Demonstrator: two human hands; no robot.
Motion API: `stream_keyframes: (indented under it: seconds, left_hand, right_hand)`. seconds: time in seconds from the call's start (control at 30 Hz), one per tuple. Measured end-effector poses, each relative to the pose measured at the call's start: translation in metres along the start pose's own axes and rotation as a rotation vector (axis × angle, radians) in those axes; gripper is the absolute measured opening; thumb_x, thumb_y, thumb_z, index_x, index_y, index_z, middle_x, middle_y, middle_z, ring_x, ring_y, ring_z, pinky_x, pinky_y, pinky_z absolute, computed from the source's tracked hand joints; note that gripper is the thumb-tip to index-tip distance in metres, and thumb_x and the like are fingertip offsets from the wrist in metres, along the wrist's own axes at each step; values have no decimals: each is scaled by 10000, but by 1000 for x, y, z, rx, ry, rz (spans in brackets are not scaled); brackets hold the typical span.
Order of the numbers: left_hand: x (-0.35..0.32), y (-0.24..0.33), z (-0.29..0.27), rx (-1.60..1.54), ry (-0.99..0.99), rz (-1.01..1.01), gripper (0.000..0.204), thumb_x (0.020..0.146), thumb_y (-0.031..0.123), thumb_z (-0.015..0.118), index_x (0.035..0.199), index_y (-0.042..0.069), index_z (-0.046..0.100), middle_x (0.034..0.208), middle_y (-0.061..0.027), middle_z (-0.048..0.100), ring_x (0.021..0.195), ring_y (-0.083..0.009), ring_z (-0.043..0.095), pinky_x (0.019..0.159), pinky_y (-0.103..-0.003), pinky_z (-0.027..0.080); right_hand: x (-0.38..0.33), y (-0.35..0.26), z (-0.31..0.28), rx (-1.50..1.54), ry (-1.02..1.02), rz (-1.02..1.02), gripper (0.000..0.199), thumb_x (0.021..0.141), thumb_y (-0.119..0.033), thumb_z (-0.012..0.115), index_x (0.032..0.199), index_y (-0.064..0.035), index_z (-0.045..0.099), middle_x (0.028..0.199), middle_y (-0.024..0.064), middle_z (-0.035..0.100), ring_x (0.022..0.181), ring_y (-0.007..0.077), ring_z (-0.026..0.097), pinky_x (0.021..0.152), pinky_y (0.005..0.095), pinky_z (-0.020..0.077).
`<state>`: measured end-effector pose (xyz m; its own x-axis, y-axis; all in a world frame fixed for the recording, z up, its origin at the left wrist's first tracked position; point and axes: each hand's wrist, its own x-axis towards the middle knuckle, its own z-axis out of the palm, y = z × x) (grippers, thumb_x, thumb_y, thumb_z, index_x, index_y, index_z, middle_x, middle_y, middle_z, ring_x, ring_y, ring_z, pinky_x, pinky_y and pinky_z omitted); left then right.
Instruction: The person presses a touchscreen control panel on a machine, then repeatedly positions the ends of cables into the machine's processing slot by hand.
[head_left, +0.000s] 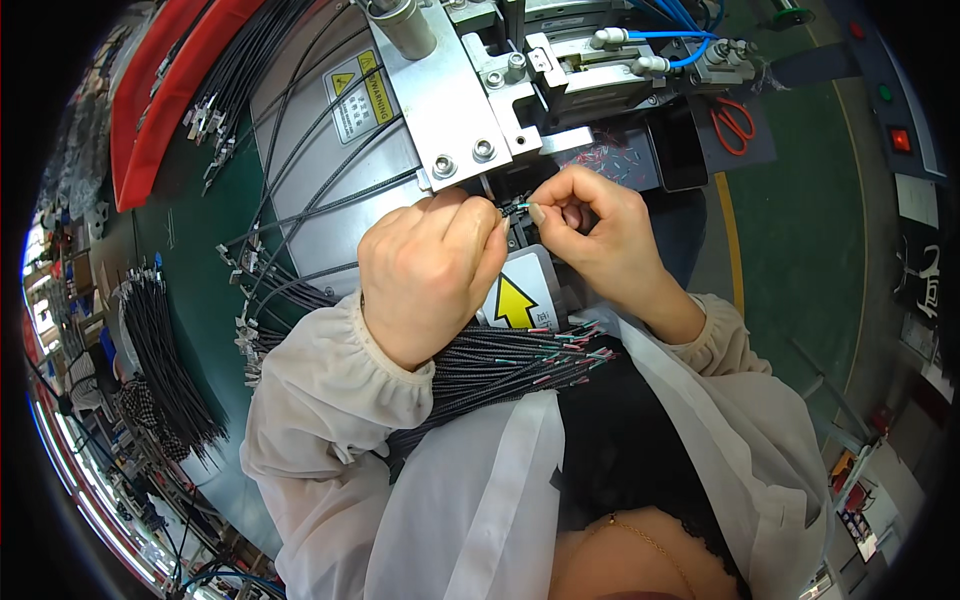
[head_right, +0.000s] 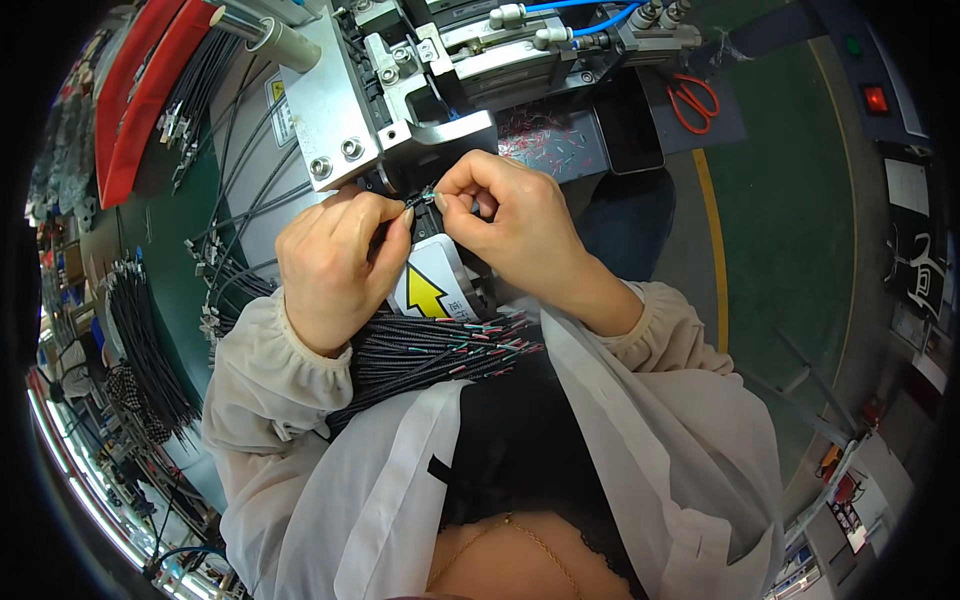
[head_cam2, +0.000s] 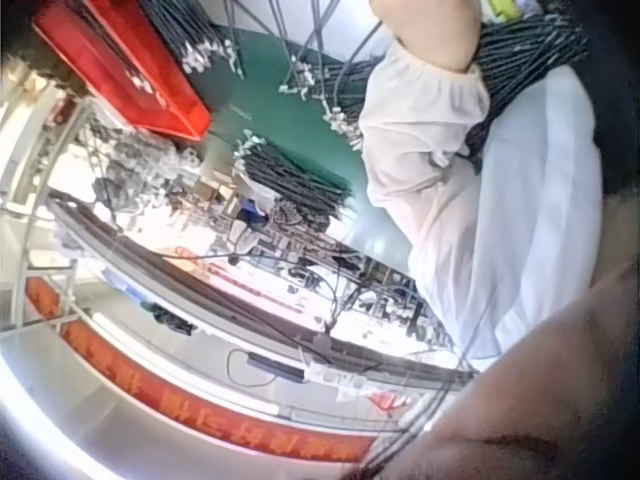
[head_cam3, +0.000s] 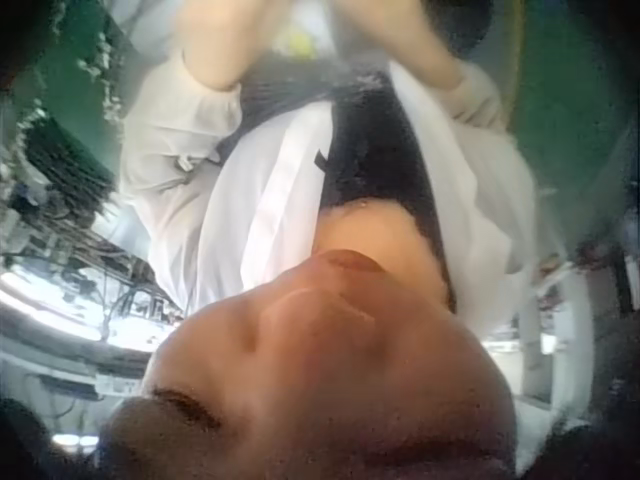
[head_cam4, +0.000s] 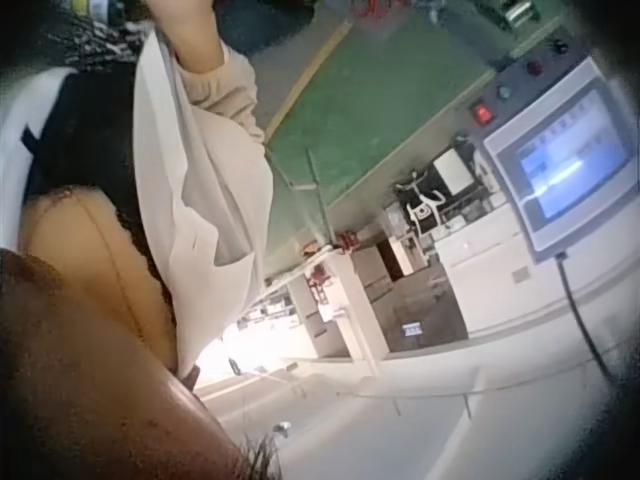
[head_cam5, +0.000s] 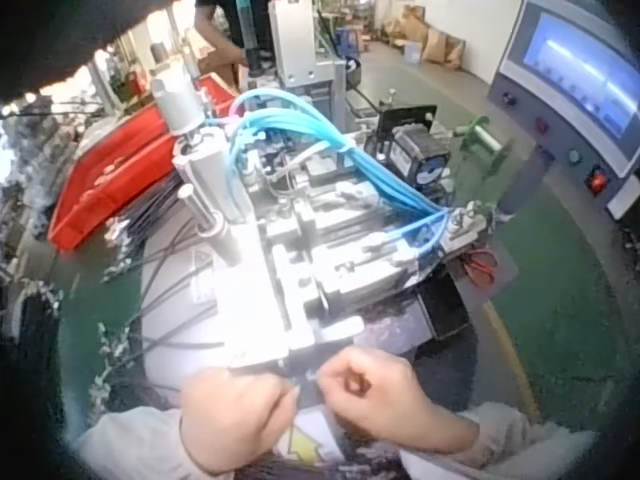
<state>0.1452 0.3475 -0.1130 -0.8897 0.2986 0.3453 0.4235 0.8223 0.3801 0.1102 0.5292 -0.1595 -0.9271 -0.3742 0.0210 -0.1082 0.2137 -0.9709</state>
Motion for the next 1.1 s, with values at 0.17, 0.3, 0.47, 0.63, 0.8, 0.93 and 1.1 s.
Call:
stream_keyframes:
  seconds: [0.17, 0.3, 0.47, 0.63, 0.8, 0.93, 1.1]
  left_hand:
    - [1, 0, 1, 15, -20, -33, 113, 722, 85, 721, 757, 80, 614, 656, -44, 599, 561, -224, 570, 550, -323, 442]
    - [2, -1, 1, 35, 2, 10, 113, 722, 84, 719, 764, 88, 614, 667, -42, 602, 555, -220, 560, 535, -321, 429]
    - [0, -1, 2, 33, 23, 19, 122, 721, 81, 723, 784, 89, 619, 673, -39, 601, 567, -220, 560, 541, -322, 431]
    - [-4, -2, -4, 53, -20, 82, 173, 716, 37, 718, 874, 72, 658, 764, -59, 608, 631, -235, 581, 562, -331, 453]
    - [-19, -25, -19, 76, -69, 150, 233, 674, 1, 709, 898, 47, 668, 797, -76, 601, 659, -234, 591, 573, -323, 468]
    - [-24, -33, -21, 141, -27, 245, 232, 677, 25, 683, 908, 36, 673, 823, -78, 606, 693, -223, 589, 611, -315, 472]
    - [-19, -34, -23, 270, 38, 152, 196, 721, 61, 706, 911, 29, 672, 861, -66, 610, 794, -252, 581, 707, -349, 470]
  right_hand:
    - [2, 8, 4, 63, 58, -17, 42, 807, -59, 665, 832, -29, 649, 681, 5, 586, 568, 57, 443, 511, 215, 377]
    - [4, 5, 4, 96, 33, 28, 33, 825, -55, 657, 837, -25, 648, 689, -2, 594, 578, 49, 445, 510, 211, 377]
    - [6, 4, 4, 63, 33, -15, 47, 838, -50, 647, 859, -11, 632, 668, -29, 564, 572, 22, 420, 496, 197, 347]
    - [5, 3, 3, 204, -53, 189, 32, 839, -38, 636, 832, -15, 615, 652, -61, 526, 566, -1, 398, 492, 180, 329]
    - [5, 10, 3, 292, -68, 241, 40, 842, -36, 633, 818, -15, 609, 659, -69, 524, 568, -11, 396, 495, 170, 329]
    - [6, 4, 5, 255, -36, 149, 62, 876, -60, 625, 842, -11, 607, 660, -62, 542, 558, -14, 417, 488, 166, 325]
    - [2, 5, 1, 215, 47, 119, 97, 872, -94, 640, 842, -6, 613, 631, -63, 535, 525, -15, 380, 467, 181, 296]
